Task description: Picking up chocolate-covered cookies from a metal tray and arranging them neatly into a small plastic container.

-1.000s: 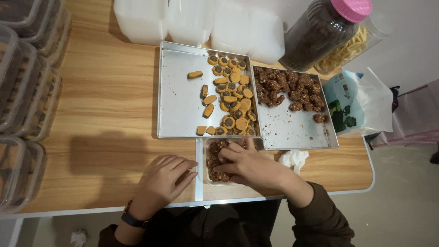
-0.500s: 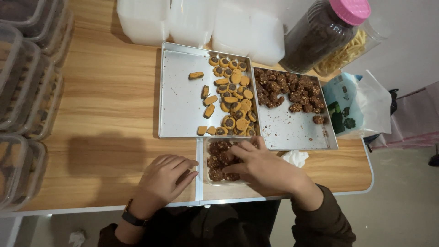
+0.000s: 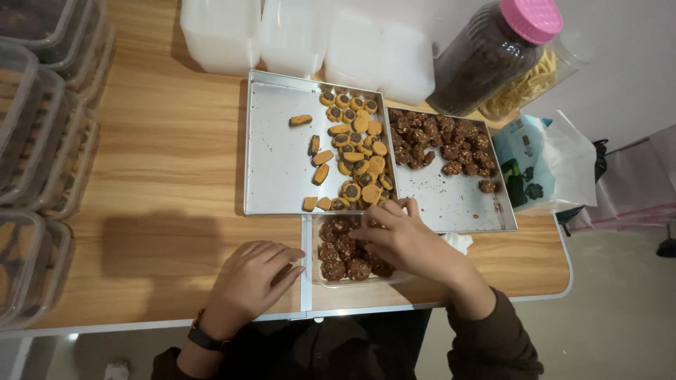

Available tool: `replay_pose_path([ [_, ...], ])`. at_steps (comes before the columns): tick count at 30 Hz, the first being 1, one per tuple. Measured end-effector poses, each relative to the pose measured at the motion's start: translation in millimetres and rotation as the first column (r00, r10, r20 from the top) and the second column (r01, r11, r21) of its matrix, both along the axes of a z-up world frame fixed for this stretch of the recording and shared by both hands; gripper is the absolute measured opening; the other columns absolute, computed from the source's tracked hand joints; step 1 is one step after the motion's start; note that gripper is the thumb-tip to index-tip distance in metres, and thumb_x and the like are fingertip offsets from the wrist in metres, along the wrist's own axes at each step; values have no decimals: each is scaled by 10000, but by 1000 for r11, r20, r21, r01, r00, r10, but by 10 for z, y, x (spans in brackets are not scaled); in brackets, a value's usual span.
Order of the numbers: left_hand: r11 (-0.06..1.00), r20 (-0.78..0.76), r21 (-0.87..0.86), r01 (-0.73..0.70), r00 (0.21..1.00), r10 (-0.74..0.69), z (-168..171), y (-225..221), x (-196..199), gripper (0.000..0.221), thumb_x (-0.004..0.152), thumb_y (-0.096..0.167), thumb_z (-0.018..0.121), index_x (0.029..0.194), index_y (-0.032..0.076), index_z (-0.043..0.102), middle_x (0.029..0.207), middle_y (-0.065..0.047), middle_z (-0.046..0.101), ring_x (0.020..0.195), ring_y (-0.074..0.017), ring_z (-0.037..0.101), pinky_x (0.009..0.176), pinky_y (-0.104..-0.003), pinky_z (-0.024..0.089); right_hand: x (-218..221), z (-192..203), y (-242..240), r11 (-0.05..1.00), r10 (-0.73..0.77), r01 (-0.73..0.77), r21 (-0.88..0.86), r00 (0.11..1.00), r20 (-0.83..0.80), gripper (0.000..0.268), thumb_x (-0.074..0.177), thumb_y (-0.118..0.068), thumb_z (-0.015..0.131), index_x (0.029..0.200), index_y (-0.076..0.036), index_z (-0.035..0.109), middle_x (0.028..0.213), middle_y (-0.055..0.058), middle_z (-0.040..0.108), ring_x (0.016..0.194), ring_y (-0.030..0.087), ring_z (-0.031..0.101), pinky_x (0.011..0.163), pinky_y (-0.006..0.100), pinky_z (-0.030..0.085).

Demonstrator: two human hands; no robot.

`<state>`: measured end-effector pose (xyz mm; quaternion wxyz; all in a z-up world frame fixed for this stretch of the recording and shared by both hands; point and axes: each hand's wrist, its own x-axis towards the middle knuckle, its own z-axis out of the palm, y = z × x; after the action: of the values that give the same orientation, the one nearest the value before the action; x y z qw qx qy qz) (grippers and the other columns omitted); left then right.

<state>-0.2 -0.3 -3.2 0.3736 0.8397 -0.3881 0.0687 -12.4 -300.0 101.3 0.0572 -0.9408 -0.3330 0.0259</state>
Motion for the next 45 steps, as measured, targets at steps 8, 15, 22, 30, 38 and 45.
replay_pose_path([
  [8,1000,0,-23,-7,1000,7,50,-6,-6,219,994,322,620,1064,150,736,995,12,767,933,-205,697,845,-384,508,46,-263,70,1000,-15,15,-15,1000,24,420,856,-343,794,1206,-122,723,1096,9,597,1025,231,495,983,463,312],
  [15,999,-14,-49,1,1000,-2,46,-8,-1,228,991,323,625,1060,141,745,1001,14,772,942,-199,704,856,-382,506,46,-286,131,999,-23,26,-37,996,81,368,865,-400,786,1107,-128,726,1080,8,589,1007,216,511,956,470,324],
  [22,998,5,-56,13,1000,-13,103,-12,14,207,986,296,635,1045,130,741,979,6,767,914,-201,694,841,-371,514,39,-402,112,994,-74,67,83,994,79,384,844,-399,803,1103,-132,705,1088,-2,624,986,221,505,906,443,276],
  [30,996,-146,-64,57,987,-66,18,-15,22,242,996,302,595,1087,113,715,1019,-17,749,942,-221,664,896,-381,461,7,-362,85,996,-82,80,35,994,73,472,844,-376,810,1217,-111,693,1101,22,594,1032,237,512,940,481,281],
  [38,996,-91,-56,69,993,-74,-96,-10,59,238,990,305,604,1093,125,722,1003,-7,754,919,-219,678,841,-377,472,234,2,-821,816,-578,563,127,794,192,277,911,-223,753,1188,-229,748,1187,-50,713,1155,203,588,1066,488,236],
  [45,995,-66,-73,68,995,-73,-166,-18,82,237,982,302,608,1099,132,724,985,-8,766,878,-228,688,823,-374,481,672,-706,-2088,353,-935,916,192,353,37,229,1018,-265,629,1080,-169,828,1098,47,748,1111,330,561,890,462,195],
])
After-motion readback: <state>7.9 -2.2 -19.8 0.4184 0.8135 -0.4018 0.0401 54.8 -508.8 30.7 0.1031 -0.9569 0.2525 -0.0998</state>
